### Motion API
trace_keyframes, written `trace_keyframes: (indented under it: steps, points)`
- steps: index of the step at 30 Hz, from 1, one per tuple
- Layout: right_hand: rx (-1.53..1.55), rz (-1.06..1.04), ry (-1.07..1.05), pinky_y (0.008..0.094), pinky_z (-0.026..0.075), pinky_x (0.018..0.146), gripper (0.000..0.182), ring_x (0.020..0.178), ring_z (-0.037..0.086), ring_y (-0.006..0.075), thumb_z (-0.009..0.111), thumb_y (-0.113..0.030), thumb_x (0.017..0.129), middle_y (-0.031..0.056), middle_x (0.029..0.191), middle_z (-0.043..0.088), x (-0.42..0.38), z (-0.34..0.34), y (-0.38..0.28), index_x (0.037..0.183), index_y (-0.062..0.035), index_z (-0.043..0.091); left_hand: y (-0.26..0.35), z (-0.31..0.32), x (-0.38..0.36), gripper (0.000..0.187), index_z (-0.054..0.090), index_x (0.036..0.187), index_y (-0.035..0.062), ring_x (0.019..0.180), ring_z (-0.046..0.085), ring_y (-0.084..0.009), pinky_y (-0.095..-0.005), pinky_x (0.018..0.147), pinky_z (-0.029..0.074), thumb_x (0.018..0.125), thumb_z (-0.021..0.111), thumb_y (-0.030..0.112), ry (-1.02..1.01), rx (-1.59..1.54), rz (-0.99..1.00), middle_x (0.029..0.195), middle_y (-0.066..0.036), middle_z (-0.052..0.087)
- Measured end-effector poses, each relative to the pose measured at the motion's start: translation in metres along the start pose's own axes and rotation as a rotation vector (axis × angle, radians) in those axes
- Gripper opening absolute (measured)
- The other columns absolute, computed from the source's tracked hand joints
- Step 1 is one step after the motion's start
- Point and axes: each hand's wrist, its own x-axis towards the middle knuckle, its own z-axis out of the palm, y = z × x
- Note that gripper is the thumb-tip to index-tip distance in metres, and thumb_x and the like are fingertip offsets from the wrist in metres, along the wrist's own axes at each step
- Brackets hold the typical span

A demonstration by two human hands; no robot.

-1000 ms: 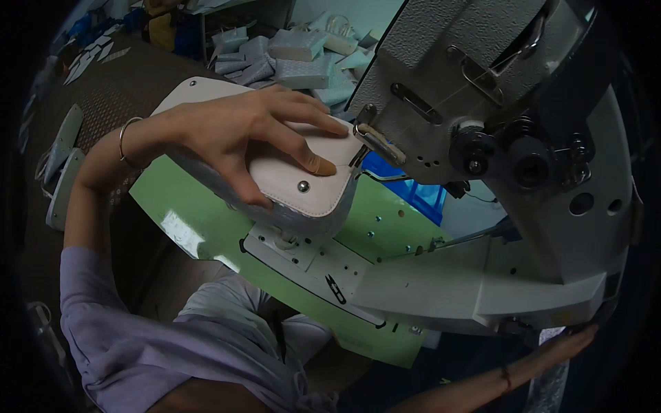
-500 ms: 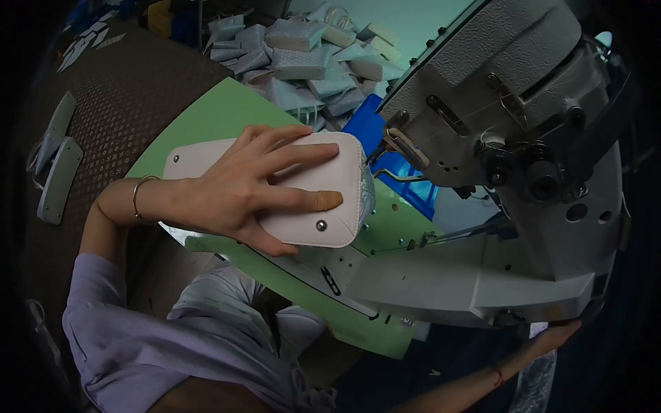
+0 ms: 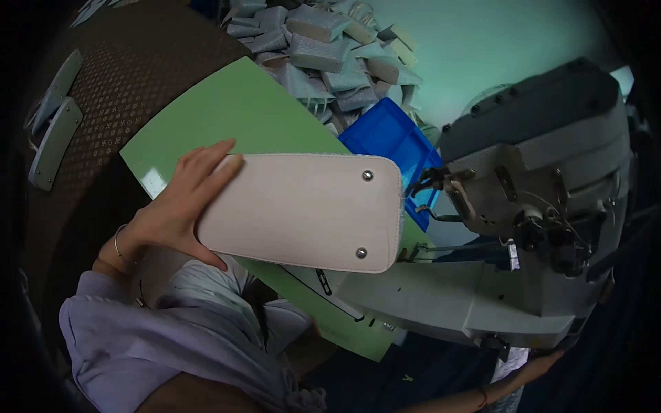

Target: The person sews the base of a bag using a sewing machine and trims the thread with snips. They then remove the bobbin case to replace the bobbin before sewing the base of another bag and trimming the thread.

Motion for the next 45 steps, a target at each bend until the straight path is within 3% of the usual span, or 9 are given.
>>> trace_keyframes:
  steps: [4,5,9,17,27,37,39,42,45]
  points:
    - [0.033,-0.009,-0.127,0.0393,0.046,0.095,0.044,0.113,0.055,0.0252,0.046,-0.032,0.101,0.0152,0.121,0.057,-0.06,0.009,-0.025,0.129,0.0009,0.051,-0.028,0.035,-0.05,0.142,0.005,0.152,0.0058,0.135,0.029,-0.0391,-0.0505,0.11,0.026,0.047,0.091,0.048,0.258,-0.463,-0.251,0.149,-0.024,0.023]
    - [0.061,-0.005,-0.183,0.0392,0.046,0.095,0.044,0.113,0.055,0.0251,0.046,-0.032,0.101,0.0151,0.121,0.058,-0.075,0.015,-0.031,0.129,0.0008,0.051,-0.031,0.044,-0.054,0.146,0.001,0.152,0.0042,0.135,0.03,-0.036,-0.047,0.11,0.029,0.045,0.093,0.042,0.401,-0.758,-0.252,0.148,-0.023,0.024]
    - [0.179,0.014,-0.456,0.0389,0.046,0.094,0.043,0.113,0.055,0.0246,0.046,-0.032,0.1,0.0146,0.121,0.058,-0.133,0.057,-0.04,0.129,0.0007,0.051,-0.03,0.079,-0.061,0.152,-0.017,0.148,0.0028,0.133,0.031,-0.0366,-0.0459,0.108,0.035,0.048,0.095,0.026,0.63,-0.815,-0.04,0.151,-0.024,0.013]
    - [0.326,0.354,-1.036,0.0382,0.045,0.094,0.043,0.112,0.055,0.0236,0.047,-0.031,0.1,0.0136,0.12,0.058,-0.239,0.135,-0.024,0.128,0.0005,0.052,-0.011,0.087,-0.07,0.151,-0.018,0.147,0.0004,0.136,0.023,-0.0439,-0.0502,0.106,0.038,0.048,0.094,0.021,0.774,-0.78,0.017,0.151,-0.029,0.001]
    - [0.357,0.536,-1.174,0.0373,0.045,0.094,0.042,0.111,0.056,0.0224,0.048,-0.031,0.1,0.0124,0.119,0.059,-0.253,0.182,-0.01,0.128,0.0003,0.053,-0.011,0.089,-0.067,0.15,-0.013,0.147,0.0001,0.132,0.025,-0.0474,-0.0527,0.102,0.041,0.046,0.095,0.024,0.841,-0.782,0.037,0.15,-0.032,0.003]
    - [0.445,0.668,-1.099,0.0364,0.044,0.094,0.041,0.11,0.056,0.0212,0.049,-0.03,0.1,0.0112,0.117,0.059,-0.202,0.193,0.009,0.127,0.0,0.053,-0.011,0.109,-0.082,0.152,-0.01,0.149,-0.0006,0.127,0.033,-0.043,-0.0523,0.105,0.033,0.043,0.096,0.028,0.708,-0.736,0.023,0.145,-0.028,0.018]
    - [0.491,0.708,-1.117,0.0362,0.044,0.094,0.041,0.11,0.056,0.0209,0.049,-0.03,0.1,0.0109,0.117,0.059,-0.184,0.202,0.007,0.127,0.0,0.054,-0.015,0.091,-0.085,0.147,-0.004,0.15,-0.0012,0.129,0.032,-0.0409,-0.0512,0.107,0.029,0.046,0.093,0.039,0.38,-0.574,-0.241,0.143,-0.026,0.024]
    - [0.674,0.787,-1.135,0.0341,0.042,0.094,0.041,0.109,0.056,0.0203,0.051,-0.03,0.1,0.0096,0.119,0.059,-0.175,0.215,0.038,0.127,0.0003,0.053,-0.019,0.057,-0.062,0.143,0.0,0.151,-0.0003,0.13,0.032,-0.0387,-0.05,0.108,0.028,0.05,0.089,0.047,0.059,-0.164,-0.23,0.142,-0.025,0.026]
    - [0.546,0.621,-1.151,0.0356,0.037,0.102,0.049,0.12,0.05,0.024,0.046,-0.031,0.101,0.0157,0.129,0.053,-0.176,0.195,0.023,0.135,0.0032,0.046,-0.022,0.029,-0.01,0.14,0.002,0.151,-0.0003,0.13,0.033,-0.0374,-0.0474,0.108,0.028,0.051,0.087,0.048,0.172,-0.262,0.044,0.142,-0.025,0.028]
